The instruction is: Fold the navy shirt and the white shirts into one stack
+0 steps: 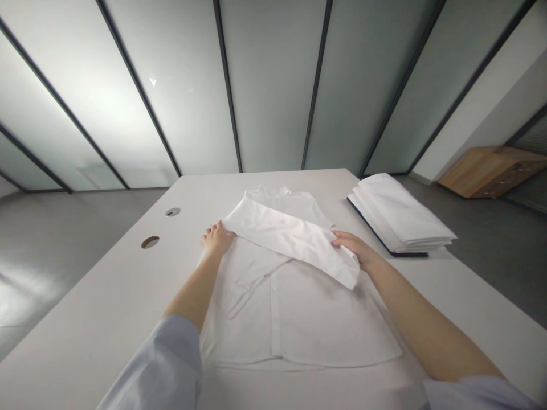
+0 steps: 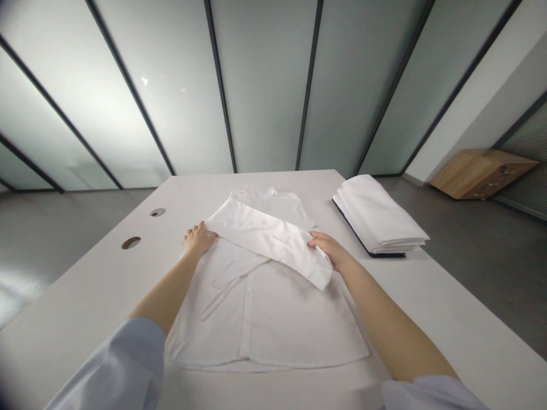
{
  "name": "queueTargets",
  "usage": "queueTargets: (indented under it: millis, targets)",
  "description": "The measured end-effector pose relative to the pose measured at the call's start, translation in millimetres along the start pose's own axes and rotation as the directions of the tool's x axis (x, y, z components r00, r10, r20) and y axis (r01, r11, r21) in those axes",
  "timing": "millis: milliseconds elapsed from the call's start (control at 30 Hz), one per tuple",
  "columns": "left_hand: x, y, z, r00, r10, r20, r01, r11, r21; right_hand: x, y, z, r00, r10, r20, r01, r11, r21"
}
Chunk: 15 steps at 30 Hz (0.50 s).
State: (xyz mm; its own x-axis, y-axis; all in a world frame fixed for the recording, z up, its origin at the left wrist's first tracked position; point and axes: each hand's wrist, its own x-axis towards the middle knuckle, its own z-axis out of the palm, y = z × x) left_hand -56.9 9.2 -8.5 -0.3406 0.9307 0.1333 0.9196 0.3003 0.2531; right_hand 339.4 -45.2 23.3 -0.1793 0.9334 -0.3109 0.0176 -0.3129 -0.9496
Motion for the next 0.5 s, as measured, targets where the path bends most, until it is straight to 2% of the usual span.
queueTargets:
  millis: [100, 233, 333, 433, 500]
  targets:
    - [23.6, -10.2, -5.1, 1.000, 0.008, 0.022, -0.008, 1.000, -0.011, -16.4, -16.7, 18.6, 0.995, -0.082, -0.056, 0.089, 0.988, 0.129]
    - [48.2, -19.0, -12.6, 0.989, 0.139, 0.047, -0.135, 0.986, -0.097, -38.2, -21.4, 33.6, 1.000, -0.020, 0.009, 0.018, 0.986, 0.167]
    - [53.3, -22.3, -18.8, 0.971, 0.229, -0.066, -0.234, 0.968, -0.091, -43.1, -6.8, 27.8, 0.999, 0.035, -0.005, -0.034, 0.993, 0.117]
    - [50.8, -22.8, -21.5, 0.956, 0.214, -0.203, -0.239, 0.965, -0.107, -40.5, 13.0, 18.1, 0.996, 0.048, -0.073, -0.042, 0.996, 0.084]
    - [50.2, -22.8, -19.4, 0.950, 0.213, -0.228, -0.248, 0.959, -0.140, -38.0, 22.9, 15.0, 0.997, 0.057, -0.055, -0.056, 0.998, 0.021]
